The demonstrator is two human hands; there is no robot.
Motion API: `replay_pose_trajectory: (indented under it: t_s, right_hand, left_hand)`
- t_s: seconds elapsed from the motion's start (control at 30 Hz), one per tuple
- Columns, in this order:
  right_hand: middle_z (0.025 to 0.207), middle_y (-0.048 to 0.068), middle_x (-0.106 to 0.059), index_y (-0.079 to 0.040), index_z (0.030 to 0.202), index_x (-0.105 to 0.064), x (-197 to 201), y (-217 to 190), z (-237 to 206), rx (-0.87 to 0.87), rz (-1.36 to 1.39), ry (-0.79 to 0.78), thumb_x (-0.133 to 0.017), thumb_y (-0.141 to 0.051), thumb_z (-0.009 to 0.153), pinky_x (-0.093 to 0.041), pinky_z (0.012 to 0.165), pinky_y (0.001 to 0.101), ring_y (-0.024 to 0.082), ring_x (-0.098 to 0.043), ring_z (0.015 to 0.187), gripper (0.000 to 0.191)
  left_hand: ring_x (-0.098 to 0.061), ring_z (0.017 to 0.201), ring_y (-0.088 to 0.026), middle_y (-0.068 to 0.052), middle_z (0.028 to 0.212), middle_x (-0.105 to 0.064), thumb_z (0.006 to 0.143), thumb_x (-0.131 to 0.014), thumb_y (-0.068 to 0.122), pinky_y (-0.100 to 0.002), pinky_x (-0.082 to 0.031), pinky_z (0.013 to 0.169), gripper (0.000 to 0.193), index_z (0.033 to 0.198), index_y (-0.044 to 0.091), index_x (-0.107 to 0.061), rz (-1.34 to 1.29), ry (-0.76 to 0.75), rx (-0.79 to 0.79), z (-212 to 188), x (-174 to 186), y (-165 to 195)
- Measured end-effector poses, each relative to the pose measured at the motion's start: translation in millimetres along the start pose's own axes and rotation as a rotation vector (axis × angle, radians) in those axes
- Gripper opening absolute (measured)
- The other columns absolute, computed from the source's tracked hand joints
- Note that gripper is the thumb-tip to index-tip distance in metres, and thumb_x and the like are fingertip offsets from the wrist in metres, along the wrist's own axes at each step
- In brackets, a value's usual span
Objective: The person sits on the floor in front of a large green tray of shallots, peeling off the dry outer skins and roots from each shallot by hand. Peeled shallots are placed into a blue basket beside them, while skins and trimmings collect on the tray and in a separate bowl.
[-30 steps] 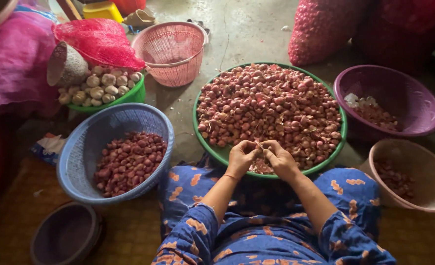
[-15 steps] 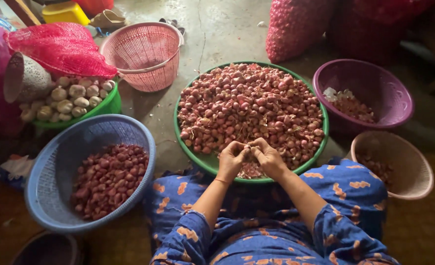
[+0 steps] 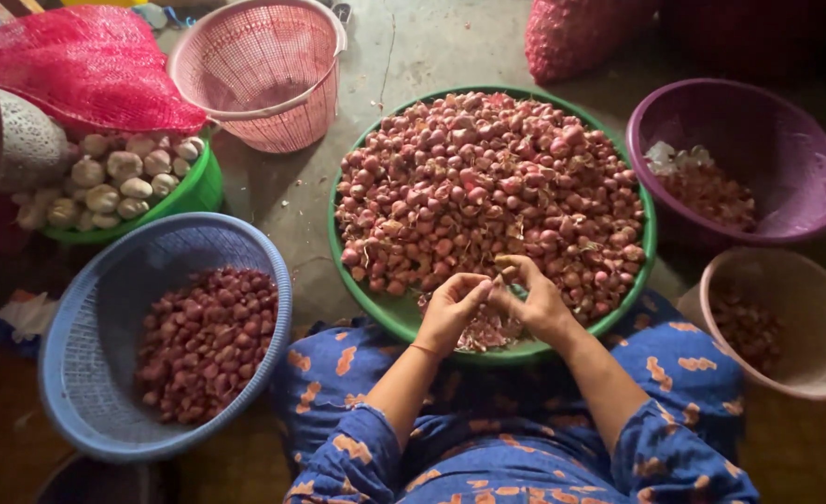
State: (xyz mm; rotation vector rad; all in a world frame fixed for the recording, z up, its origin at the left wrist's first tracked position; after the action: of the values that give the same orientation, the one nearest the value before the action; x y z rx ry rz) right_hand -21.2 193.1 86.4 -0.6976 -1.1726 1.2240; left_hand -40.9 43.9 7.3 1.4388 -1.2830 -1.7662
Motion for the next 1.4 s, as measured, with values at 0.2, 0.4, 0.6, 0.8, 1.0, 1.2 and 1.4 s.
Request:
replay_pose_trajectory:
  t_s: [0.2, 0.4, 0.6, 0.8, 1.0, 1.2, 1.4]
  right_hand:
    - [0.089, 0.0, -0.072, -0.013, 0.138, -0.06, 0.0, -13.6, -6.4, -0.323, 0.022, 0.141, -0.077, -0.009, 0.084, -0.054, 0.057, 0.024, 0.007, -0.064, 0.068, 0.057]
    - [0.094, 0.003, -0.069, -0.008, 0.125, -0.067, -4.1, -27.3, 0.8, -0.055, -0.091, 0.058, -0.08, -0.006, 0.083, -0.052, 0.071, 0.0271, 0.011, -0.062, 0.08, 0.044]
    - [0.086, 0.005, -0.066, -0.003, 0.1, -0.073, -8.6, -19.3, -4.8, 0.059, -0.111, -0.017, -0.078, -0.006, 0.085, -0.054, 0.071, 0.0277, 0.014, -0.066, 0.08, 0.016]
    - [0.081, 0.003, -0.066, -0.001, 0.093, -0.07, -10.8, 5.1, -7.9, -0.021, -0.039, 0.087, -0.074, -0.009, 0.094, -0.052, 0.069, 0.0252, 0.011, -0.062, 0.077, 0.009]
    - [0.072, 0.002, -0.064, -0.008, 0.106, -0.073, -11.2, 45.0, -16.2, -0.536, 0.387, 0.145, -0.066, -0.016, 0.1, -0.046, 0.051, 0.0246, 0.008, -0.057, 0.059, 0.012]
    - [0.088, 0.006, -0.074, 0.003, 0.107, -0.07, -6.0, 31.5, -10.3, -0.371, 0.257, 0.034, -0.07, -0.012, 0.099, -0.057, 0.065, 0.024, 0.009, -0.069, 0.076, 0.018]
    - [0.085, -0.002, -0.066, -0.006, 0.132, -0.056, 0.6, 17.3, -4.7, -0.277, 0.271, -0.127, -0.055, -0.019, 0.102, -0.052, 0.069, 0.0208, 0.005, -0.062, 0.076, 0.033]
  left_hand:
    - [-0.069, 0.084, -0.011, -0.006, 0.098, -0.073, 0.097, -0.073, 0.019, -0.026, -0.058, 0.071, 0.023, 0.111, 0.002, -0.067, -0.082, 0.008, 0.211, 2.1, 7.7, -12.8]
    - [-0.068, 0.086, -0.012, -0.006, 0.099, -0.071, 0.1, -0.076, 0.012, -0.027, -0.057, 0.077, 0.019, 0.11, 0.001, -0.065, -0.318, -0.005, 0.121, 4.8, 17.8, -32.5]
    - [-0.069, 0.088, -0.013, -0.006, 0.1, -0.072, 0.099, -0.068, 0.019, -0.029, -0.059, 0.08, 0.023, 0.114, 0.002, -0.066, -0.306, -0.05, 0.276, -8.3, 9.2, -39.1]
    - [-0.071, 0.091, -0.018, -0.009, 0.104, -0.072, 0.101, -0.068, 0.015, -0.032, -0.058, 0.081, 0.02, 0.113, -0.001, -0.066, -0.502, -0.122, 0.214, -16.1, -5.5, -20.1]
    - [-0.069, 0.088, -0.015, -0.009, 0.103, -0.074, 0.102, -0.068, 0.018, -0.032, -0.059, 0.082, 0.022, 0.112, -0.002, -0.069, -0.518, -0.059, 0.215, -15.2, -0.6, -20.1]
    - [-0.069, 0.08, -0.011, -0.007, 0.098, -0.076, 0.098, -0.071, 0.016, -0.026, -0.056, 0.072, 0.021, 0.11, -0.001, -0.071, -0.169, 0.042, 0.224, -9.6, 3.9, -18.3]
    - [-0.07, 0.085, -0.008, -0.004, 0.099, -0.077, 0.09, -0.077, 0.009, -0.023, -0.058, 0.079, 0.023, 0.11, 0.0, -0.073, -0.012, 0.092, 0.076, -7.5, 8.8, -10.8]
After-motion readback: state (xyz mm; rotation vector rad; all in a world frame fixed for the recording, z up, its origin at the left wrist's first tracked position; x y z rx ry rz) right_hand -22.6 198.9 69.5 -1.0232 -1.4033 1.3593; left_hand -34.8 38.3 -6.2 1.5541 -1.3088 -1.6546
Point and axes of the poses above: each hand's wrist, its own z-axis towards the middle knuckle, its own x-axis out of the back of the hand, y = z × x, the point moved 6 cm from there along z, towards the middle knuckle
